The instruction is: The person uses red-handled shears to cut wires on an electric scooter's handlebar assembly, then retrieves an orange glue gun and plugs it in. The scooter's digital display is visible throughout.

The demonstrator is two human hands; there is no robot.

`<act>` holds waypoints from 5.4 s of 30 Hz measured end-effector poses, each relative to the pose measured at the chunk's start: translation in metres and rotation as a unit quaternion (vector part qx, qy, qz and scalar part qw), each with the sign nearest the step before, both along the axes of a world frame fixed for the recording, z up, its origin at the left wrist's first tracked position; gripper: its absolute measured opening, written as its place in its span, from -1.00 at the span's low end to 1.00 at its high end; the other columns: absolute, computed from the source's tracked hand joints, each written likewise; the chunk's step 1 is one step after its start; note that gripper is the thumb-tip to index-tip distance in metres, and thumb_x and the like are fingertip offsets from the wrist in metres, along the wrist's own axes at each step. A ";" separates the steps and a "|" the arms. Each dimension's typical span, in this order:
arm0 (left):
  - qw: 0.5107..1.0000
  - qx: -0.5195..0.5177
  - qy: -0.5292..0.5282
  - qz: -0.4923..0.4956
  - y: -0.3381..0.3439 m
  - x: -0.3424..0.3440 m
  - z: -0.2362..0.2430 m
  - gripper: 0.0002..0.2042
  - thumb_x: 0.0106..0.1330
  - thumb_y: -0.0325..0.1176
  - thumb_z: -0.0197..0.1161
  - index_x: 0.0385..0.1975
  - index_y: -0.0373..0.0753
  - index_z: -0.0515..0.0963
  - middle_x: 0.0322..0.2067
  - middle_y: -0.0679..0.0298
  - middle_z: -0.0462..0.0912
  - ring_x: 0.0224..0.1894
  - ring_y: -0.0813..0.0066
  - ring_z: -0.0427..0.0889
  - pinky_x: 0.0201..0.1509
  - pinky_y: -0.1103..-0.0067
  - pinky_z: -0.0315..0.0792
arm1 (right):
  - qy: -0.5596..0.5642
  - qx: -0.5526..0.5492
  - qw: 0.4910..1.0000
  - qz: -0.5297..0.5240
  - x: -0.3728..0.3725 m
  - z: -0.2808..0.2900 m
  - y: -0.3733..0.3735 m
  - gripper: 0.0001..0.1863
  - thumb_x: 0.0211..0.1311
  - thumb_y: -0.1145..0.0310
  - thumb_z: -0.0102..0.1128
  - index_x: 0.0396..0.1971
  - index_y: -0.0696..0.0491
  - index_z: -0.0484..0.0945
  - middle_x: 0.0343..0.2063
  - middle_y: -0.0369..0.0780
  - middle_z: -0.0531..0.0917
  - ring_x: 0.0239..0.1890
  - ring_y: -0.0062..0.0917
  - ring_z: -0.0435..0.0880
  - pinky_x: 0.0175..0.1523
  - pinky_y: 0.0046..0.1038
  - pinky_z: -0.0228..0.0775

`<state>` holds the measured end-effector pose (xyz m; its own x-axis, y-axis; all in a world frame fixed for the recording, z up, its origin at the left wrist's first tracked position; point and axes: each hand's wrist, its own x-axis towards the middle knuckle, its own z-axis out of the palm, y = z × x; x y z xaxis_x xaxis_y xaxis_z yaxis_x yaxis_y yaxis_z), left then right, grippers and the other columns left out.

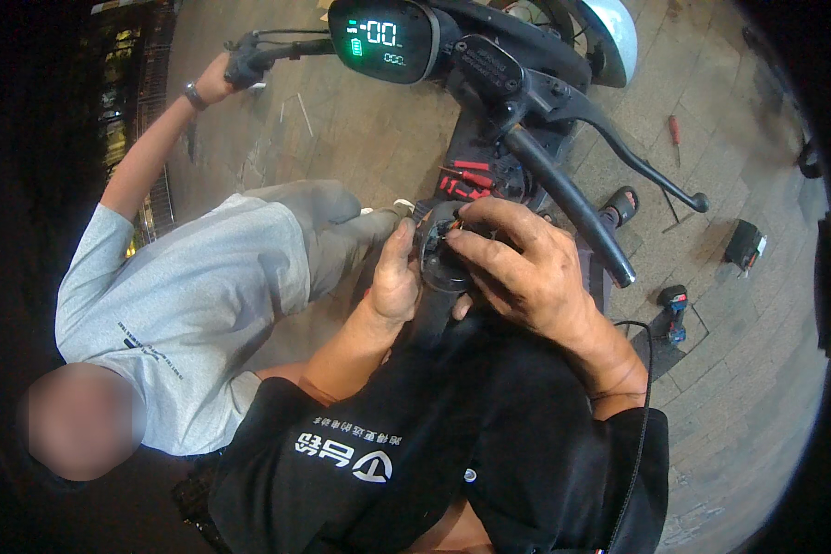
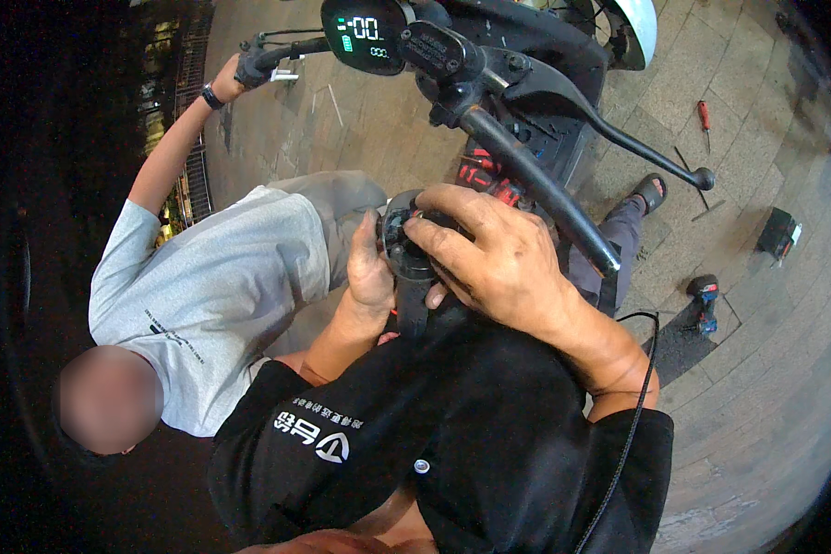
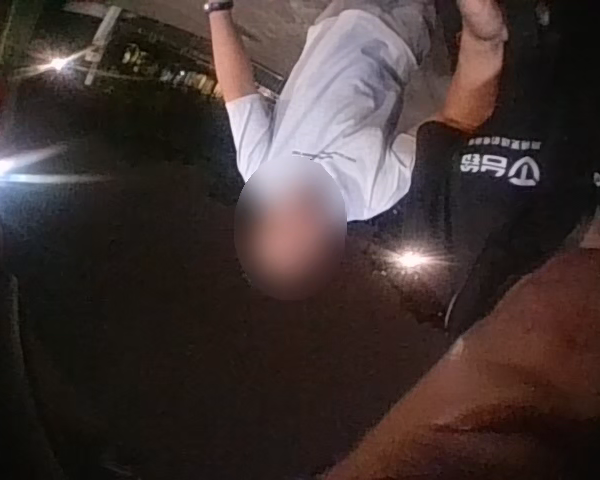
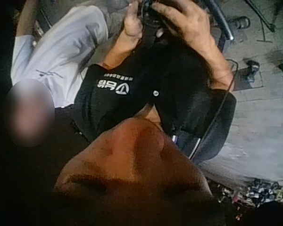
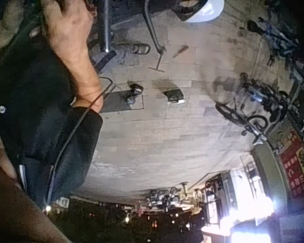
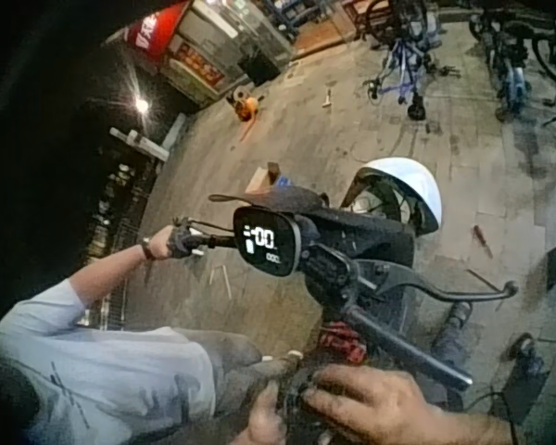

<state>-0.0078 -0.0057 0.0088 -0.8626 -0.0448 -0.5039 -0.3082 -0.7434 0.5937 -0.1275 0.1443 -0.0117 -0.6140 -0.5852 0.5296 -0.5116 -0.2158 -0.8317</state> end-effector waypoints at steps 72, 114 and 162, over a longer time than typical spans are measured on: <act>0.997 -0.042 -0.029 0.056 0.006 -0.008 -0.024 -0.26 0.34 0.32 -0.35 0.09 -0.28 0.38 -0.26 0.11 0.64 -0.38 0.32 0.64 -0.38 0.49 0.53 | -0.168 -0.122 0.977 -0.054 0.035 0.007 0.014 -0.71 0.01 0.50 0.40 -0.24 0.12 0.54 -0.20 -0.08 0.66 -0.15 -0.32 0.66 -0.04 -0.34 0.51; 0.982 -0.186 0.040 -0.004 -0.002 -0.009 -0.026 -0.40 0.37 0.10 -0.34 0.06 -0.32 0.36 -0.11 0.18 0.51 -0.01 0.40 0.46 0.18 0.46 0.29 | -0.073 -0.094 0.992 -0.040 0.029 0.006 -0.012 -0.68 -0.12 0.44 0.48 -0.37 0.11 0.50 -0.39 -0.15 0.63 -0.34 -0.33 0.67 -0.22 -0.39 0.55; 0.976 -0.207 0.041 -0.049 -0.007 -0.016 -0.028 -0.32 0.27 0.25 -0.24 0.01 -0.31 0.37 -0.11 0.19 0.51 -0.03 0.42 0.49 0.13 0.47 0.35 | -0.246 -0.213 0.945 -0.017 0.048 -0.023 -0.002 -0.77 0.18 0.49 0.26 -0.23 0.14 0.40 -0.21 -0.05 0.58 -0.10 -0.32 0.62 -0.02 -0.35 0.54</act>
<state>-0.0242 -0.0125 -0.0188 -0.9095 -0.1456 -0.3893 -0.3048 -0.4033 0.8628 -0.0790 0.1424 -0.0350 -0.8616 -0.3588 0.3590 -0.0982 -0.5761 -0.8115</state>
